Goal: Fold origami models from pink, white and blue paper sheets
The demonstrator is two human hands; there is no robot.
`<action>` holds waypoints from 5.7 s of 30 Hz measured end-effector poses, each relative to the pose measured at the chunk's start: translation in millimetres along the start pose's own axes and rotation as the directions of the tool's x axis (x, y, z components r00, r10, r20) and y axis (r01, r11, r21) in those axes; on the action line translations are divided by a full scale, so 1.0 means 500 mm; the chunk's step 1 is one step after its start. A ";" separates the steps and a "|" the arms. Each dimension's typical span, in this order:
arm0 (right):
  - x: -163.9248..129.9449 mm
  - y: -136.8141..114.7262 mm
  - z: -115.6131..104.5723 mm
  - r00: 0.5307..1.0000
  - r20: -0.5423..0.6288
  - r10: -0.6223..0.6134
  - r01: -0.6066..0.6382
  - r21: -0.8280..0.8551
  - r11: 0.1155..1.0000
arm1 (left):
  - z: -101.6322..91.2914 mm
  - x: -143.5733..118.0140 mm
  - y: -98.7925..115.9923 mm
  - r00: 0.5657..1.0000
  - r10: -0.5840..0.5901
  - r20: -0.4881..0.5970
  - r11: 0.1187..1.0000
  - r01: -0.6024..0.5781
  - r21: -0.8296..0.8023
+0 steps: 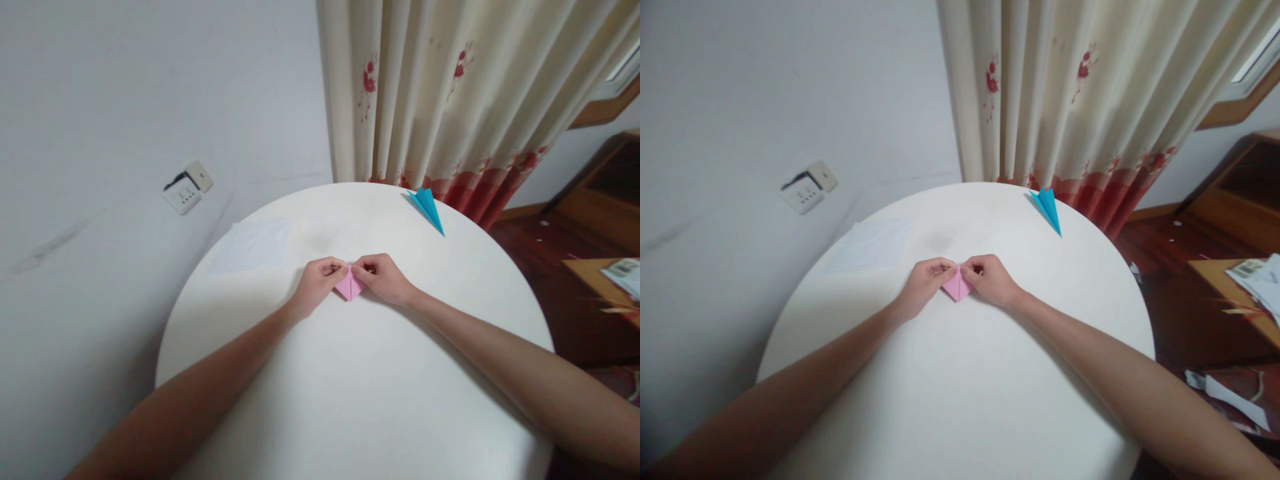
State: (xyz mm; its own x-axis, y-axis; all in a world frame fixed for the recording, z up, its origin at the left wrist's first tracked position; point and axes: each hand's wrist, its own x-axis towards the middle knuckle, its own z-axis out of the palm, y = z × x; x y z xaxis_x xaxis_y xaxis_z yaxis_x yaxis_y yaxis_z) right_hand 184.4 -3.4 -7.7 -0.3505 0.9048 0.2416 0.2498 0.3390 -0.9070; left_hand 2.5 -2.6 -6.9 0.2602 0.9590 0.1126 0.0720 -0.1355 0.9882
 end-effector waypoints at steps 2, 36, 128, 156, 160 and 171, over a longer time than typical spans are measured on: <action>-0.001 0.002 0.000 1.000 0.005 -0.011 0.011 -0.009 1.000 | 0.000 0.000 0.001 1.000 -0.003 0.003 1.000 0.002 0.004; 0.018 0.014 -0.044 0.915 -0.389 -0.103 0.087 -0.058 0.994 | -0.031 0.025 -0.013 0.942 0.162 -0.293 0.987 -0.150 0.063; 0.007 -0.010 -0.084 0.957 0.253 -0.143 0.279 -0.663 0.694 | -0.041 0.014 -0.015 0.937 0.302 0.176 0.774 -0.349 0.529; 0.011 -0.005 -0.091 0.912 0.263 -0.316 0.411 -0.543 0.732 | -0.037 0.010 0.002 0.895 0.420 0.150 0.730 -0.431 0.531; 0.011 -0.012 -0.091 0.902 0.287 -0.323 0.431 -0.548 0.717 | -0.035 0.010 0.003 0.894 0.422 0.149 0.748 -0.436 0.500; 0.008 -0.006 -0.085 0.912 0.241 -0.331 0.409 -0.559 0.721 | -0.032 0.005 0.011 0.919 0.391 0.056 0.776 -0.361 0.517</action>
State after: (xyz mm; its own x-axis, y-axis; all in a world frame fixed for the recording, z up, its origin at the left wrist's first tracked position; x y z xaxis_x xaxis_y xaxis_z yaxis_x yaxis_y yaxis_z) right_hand 220.8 10.4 10.8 -0.6199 0.6514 0.4375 0.5414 0.7586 -0.3624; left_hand -12.0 3.2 0.7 0.3209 0.8144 0.4836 0.4594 -0.5803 0.6725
